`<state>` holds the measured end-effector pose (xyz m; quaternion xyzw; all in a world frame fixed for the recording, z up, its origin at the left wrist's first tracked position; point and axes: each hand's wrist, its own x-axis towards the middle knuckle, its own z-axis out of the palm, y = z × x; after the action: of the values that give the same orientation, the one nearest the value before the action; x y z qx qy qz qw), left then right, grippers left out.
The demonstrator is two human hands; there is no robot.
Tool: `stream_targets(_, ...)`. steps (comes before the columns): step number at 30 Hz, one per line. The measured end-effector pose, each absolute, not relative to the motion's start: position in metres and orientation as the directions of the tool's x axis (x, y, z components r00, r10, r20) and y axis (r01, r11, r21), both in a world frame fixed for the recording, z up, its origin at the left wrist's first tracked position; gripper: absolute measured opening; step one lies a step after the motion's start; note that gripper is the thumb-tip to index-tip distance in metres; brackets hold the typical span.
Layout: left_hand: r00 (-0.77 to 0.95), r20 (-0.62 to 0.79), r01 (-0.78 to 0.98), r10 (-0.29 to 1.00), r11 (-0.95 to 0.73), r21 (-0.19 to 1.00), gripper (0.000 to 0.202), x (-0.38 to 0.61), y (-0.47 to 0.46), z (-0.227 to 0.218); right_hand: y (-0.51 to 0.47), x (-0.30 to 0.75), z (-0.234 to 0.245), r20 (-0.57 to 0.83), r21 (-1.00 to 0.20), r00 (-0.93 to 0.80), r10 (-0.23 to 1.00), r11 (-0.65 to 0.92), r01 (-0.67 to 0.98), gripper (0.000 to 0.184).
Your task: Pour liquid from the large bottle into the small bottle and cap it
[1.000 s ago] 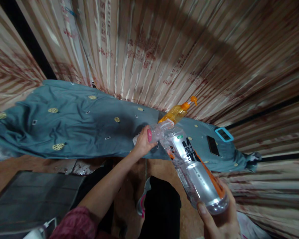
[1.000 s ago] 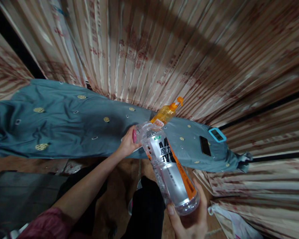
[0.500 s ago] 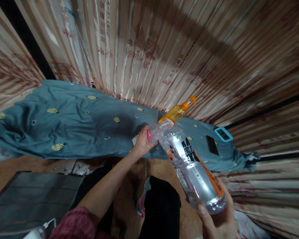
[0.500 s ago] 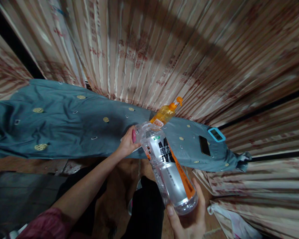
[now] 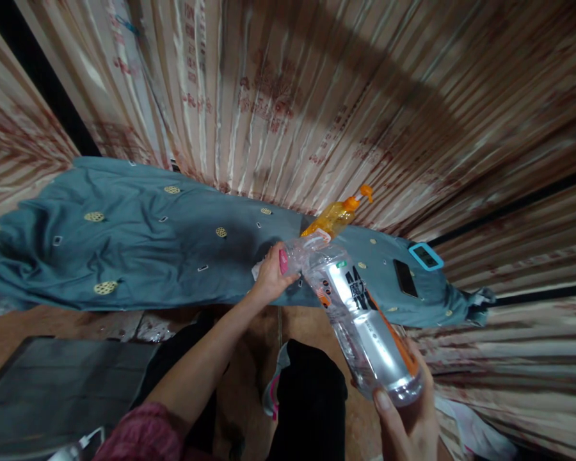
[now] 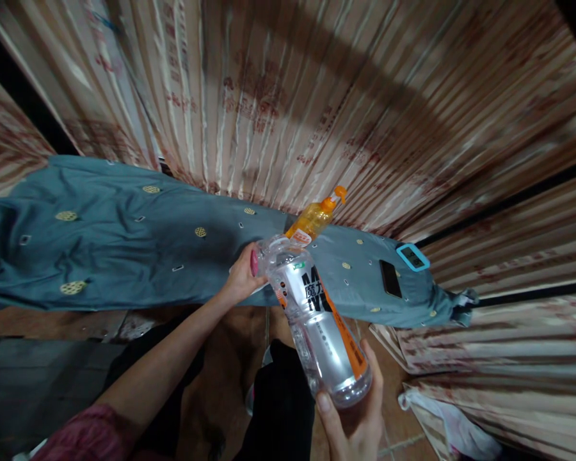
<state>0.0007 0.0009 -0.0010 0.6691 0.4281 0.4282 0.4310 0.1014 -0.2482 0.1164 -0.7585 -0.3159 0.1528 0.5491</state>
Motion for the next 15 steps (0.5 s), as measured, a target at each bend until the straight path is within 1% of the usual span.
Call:
stream_targets(3, 0.265, 0.205, 0.210, 0.942, -0.264, 0.941, 0.087, 0.0001, 0.0010, -0.0005, -0.2471, 0.1010, 0.1153, 0.117, -0.926, 0.756, 0.644, -0.203, 0.317, 0.103)
stream_targets(9, 0.275, 0.162, 0.241, 0.948, -0.231, 0.943, 0.085, 0.0001, 0.0002, 0.0073, -0.2446, 0.1005, 0.1137, 0.129, -0.918, 0.760, 0.637, -0.212, 0.334, 0.110)
stream_targets(15, 0.278, 0.230, 0.204, 0.933, -0.291, 0.935, 0.087, 0.0005, 0.0023, 0.0000, -0.2417, 0.0949, 0.1148, 0.174, -0.879, 0.783, 0.597, -0.265, 0.397, 0.108)
